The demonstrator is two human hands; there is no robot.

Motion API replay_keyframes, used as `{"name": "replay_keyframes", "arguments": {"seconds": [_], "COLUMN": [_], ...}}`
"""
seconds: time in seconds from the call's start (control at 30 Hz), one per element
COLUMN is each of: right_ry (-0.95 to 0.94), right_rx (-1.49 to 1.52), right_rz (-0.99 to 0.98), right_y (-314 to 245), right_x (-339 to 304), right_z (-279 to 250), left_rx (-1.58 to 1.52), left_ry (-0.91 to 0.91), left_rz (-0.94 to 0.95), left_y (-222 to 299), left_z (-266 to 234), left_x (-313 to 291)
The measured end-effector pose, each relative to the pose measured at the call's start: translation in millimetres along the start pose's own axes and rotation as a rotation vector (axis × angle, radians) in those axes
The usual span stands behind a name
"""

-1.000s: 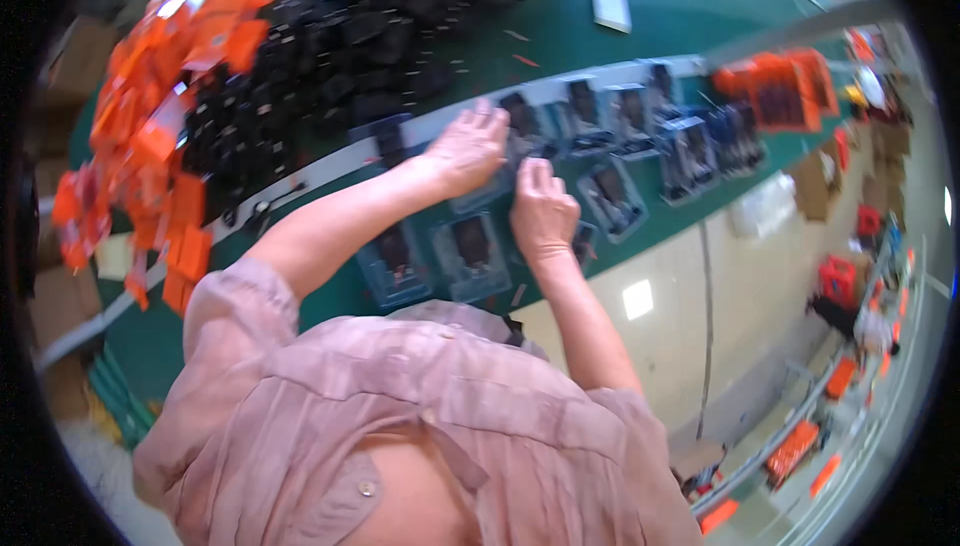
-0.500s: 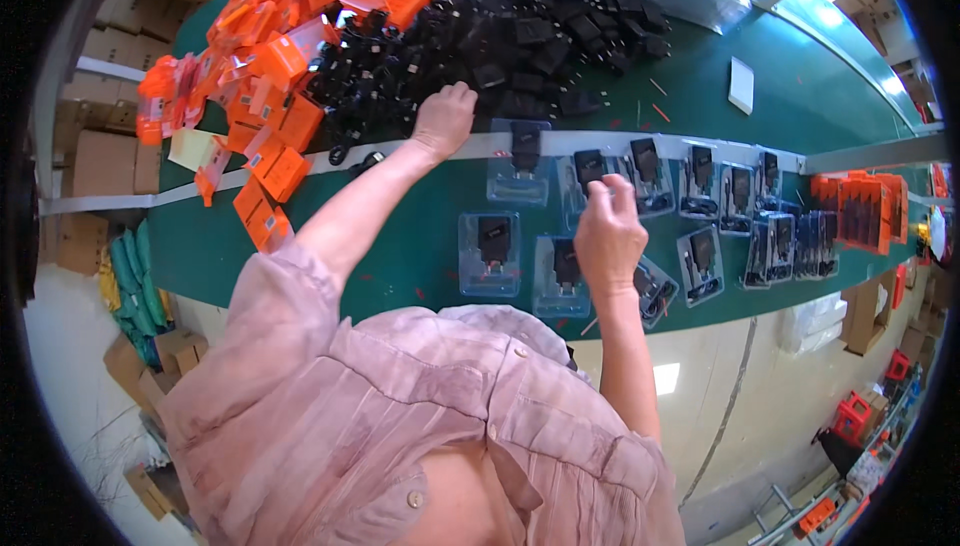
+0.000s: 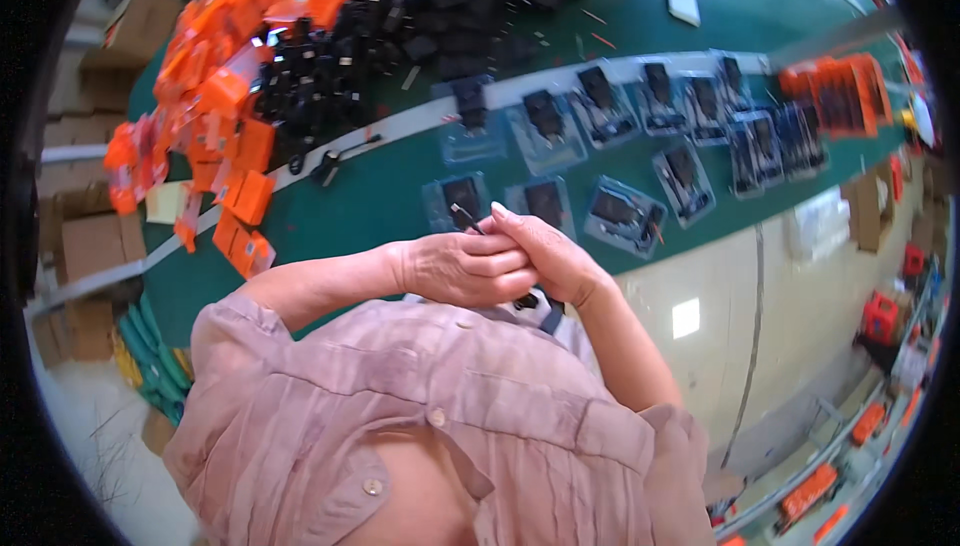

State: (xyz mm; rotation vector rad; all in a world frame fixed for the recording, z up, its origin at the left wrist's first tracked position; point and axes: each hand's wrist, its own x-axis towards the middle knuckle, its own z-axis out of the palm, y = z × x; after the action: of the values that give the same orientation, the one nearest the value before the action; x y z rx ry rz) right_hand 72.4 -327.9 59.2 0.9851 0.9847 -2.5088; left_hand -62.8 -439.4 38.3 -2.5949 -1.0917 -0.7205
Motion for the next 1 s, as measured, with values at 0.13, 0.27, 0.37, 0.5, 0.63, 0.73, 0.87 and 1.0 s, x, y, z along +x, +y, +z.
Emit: {"name": "replay_keyframes", "arguments": {"seconds": [0.13,0.27,0.37,0.5,0.63,0.73,0.87,1.0], "right_ry": [0.079,0.325,0.284,0.053,-0.137,0.007,0.079,0.186], "right_rx": [0.443,0.426,0.38,0.516,0.739,0.531,0.432,0.358], "right_rz": [-0.233,-0.443,-0.38,-0.302,-0.256,-0.234,-0.219,-0.249], "right_y": [50,79,55,38,46,43,38,32], "right_x": [-3,6,1,-2,4,6,12,16], "right_z": [-14,-7,-13,-27,-38,-28,-29,-29], "left_rx": [-0.025,-0.27,-0.45,-1.249,-1.719,-1.795,-1.893,-1.892], "left_ry": [-0.12,-0.025,0.23,0.233,0.115,0.12,0.148,0.136], "left_rz": [-0.028,-0.188,-0.451,-1.471,-1.549,-1.586,-1.61,-1.595], "left_y": [-1,-8,-13,-44,-51,-52,-56,-59], "left_z": [11,19,16,18,18,24,30,34], "left_x": [-2,-7,1,-11,-14,-13,-15,-13]}}
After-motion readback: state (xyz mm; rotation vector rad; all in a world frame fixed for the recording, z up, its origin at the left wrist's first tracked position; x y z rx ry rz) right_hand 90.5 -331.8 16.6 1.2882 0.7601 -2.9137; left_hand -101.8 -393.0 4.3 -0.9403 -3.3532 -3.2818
